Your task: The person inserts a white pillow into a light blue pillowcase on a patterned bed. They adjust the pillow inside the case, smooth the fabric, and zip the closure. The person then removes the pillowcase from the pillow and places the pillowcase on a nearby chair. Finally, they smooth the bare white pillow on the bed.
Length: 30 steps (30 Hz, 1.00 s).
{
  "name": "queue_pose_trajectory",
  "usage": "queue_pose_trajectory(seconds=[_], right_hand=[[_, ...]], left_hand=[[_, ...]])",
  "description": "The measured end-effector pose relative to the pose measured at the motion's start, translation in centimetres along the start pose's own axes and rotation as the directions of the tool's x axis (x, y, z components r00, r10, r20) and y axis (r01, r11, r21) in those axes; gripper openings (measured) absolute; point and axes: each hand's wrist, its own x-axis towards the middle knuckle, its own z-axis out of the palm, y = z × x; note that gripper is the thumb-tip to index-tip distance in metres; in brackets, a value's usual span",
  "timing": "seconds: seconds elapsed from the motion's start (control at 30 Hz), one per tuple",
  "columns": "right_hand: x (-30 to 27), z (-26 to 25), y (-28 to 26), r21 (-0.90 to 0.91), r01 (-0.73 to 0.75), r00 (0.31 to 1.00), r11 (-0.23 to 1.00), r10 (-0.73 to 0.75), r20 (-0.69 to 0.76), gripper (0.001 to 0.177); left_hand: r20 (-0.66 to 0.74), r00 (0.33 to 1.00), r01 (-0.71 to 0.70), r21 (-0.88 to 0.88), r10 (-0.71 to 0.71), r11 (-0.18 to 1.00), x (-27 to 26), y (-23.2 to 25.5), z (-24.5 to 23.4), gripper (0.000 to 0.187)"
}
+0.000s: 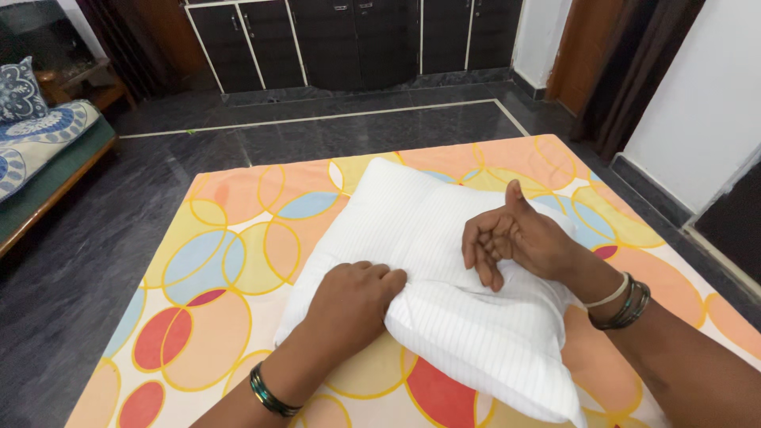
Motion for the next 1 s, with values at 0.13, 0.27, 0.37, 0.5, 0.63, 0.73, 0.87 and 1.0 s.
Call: queue_pose_trajectory(seconds=[0.13, 0.27, 0.37, 0.5, 0.63, 0.73, 0.87, 1.0], right_hand=[[0.2, -0.1, -0.8, -0.221, 0.037, 0.969, 0.975, -0.089, -0.23, 0.084], [0.0, -1.6, -1.0, -0.687, -0.026, 0.829, 0.726, -0.368, -0.42, 0.06], [0.2, -3.7, -0.7, -0.919, -0.161, 0.796, 0.36, -0.503, -0.336, 0.052], [0.8, -6.0, 1.9, -0.79, -0.49, 0.827, 0.368, -0.091, -0.555, 0.055], [0.4, -7.6, 4.0, -0.734, -0.533, 0.824, 0.421, 0.061, -0.564, 0.056], [0.7, -9.8, 4.4, -0.706, -0.404, 0.857, 0.581, -0.029, -0.514, 0.058], [-1.2, -10.8, 2.2, -0.207, 0.158, 0.87, 0.965, -0.235, -0.434, 0.071], [-1.9, -7.4, -2.6, -0.046, 0.482, 0.833, 0.875, -0.474, -0.286, 0.097]], left_hand=[[-0.104, 0.987, -0.123, -0.036, 0.119, 0.992, -0.2, 0.9, -0.9, 0.029], [-0.225, 0.939, -0.257, 0.043, 0.26, 0.965, -0.2, 2.0, -1.4, 0.038], [-0.246, 0.931, -0.246, 0.117, 0.268, 0.962, -0.3, 1.6, -2.2, 0.044], [-0.316, 0.932, -0.105, 0.236, 0.178, 0.966, -0.2, 0.8, -2.3, 0.062], [-0.194, 0.98, -0.013, 0.135, 0.04, 0.991, -0.1, -0.5, -1.0, 0.056], [-0.316, 0.947, 0.035, -0.084, -0.06, 0.996, -0.5, -2.5, -0.5, 0.05], [-0.395, 0.785, 0.225, -0.536, -0.478, 0.813, -1.1, -7.6, -1.7, 0.037], [-0.298, 0.604, 0.001, -0.927, -0.739, 0.375, -0.6, -8.4, -4.0, 0.039]])
